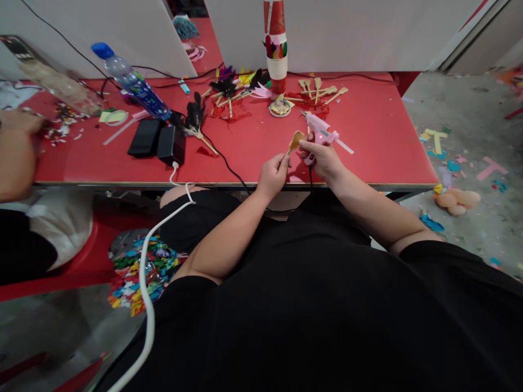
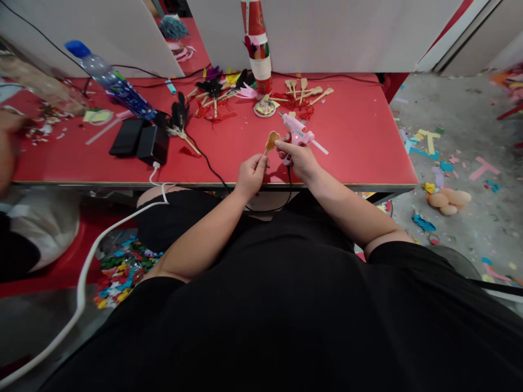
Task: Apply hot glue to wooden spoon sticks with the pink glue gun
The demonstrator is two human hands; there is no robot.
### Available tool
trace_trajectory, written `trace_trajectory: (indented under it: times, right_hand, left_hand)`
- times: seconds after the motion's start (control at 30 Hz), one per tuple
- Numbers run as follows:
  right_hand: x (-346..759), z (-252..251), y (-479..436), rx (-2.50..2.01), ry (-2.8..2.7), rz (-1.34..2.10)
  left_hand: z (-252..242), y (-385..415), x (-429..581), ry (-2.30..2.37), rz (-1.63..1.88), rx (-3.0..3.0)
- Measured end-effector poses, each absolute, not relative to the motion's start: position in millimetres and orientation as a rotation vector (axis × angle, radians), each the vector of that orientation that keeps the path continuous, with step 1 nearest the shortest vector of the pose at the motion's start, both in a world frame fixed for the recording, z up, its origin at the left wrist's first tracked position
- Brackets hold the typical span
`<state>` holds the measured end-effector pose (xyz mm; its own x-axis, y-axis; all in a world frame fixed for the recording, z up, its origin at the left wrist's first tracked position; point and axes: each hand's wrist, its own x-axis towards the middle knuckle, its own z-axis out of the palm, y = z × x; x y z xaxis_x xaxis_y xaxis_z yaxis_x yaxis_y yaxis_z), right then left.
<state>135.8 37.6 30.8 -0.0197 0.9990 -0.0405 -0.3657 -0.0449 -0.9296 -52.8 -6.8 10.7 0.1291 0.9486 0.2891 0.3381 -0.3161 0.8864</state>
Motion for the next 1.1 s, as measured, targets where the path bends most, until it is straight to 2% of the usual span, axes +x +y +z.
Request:
trace_trajectory:
  times: [0.4,0.67,0.83,1.1]
  right_hand:
    - [142.0,42.5,26.7,-0.938,-0.989,1.41]
    - [148.4,60.5,13.8,-0.827,-1.044,1.42]
    - [146.0,49.5,4.0,-0.76,-1.128,1.554]
    - [161.5,37.7,7.2,-0.783,-1.419,1.525]
  left_hand:
    - [10.5,4.5,-50.5,0.947,1.034,1.413]
    - [33.6,2.7,-60.8,0.867,0.982,1.042]
    - [44.7,-5.2,-63.6,0.803,0.926,0.996]
    - [43.3,-15.3,-56.1,0.771,0.925,0.989]
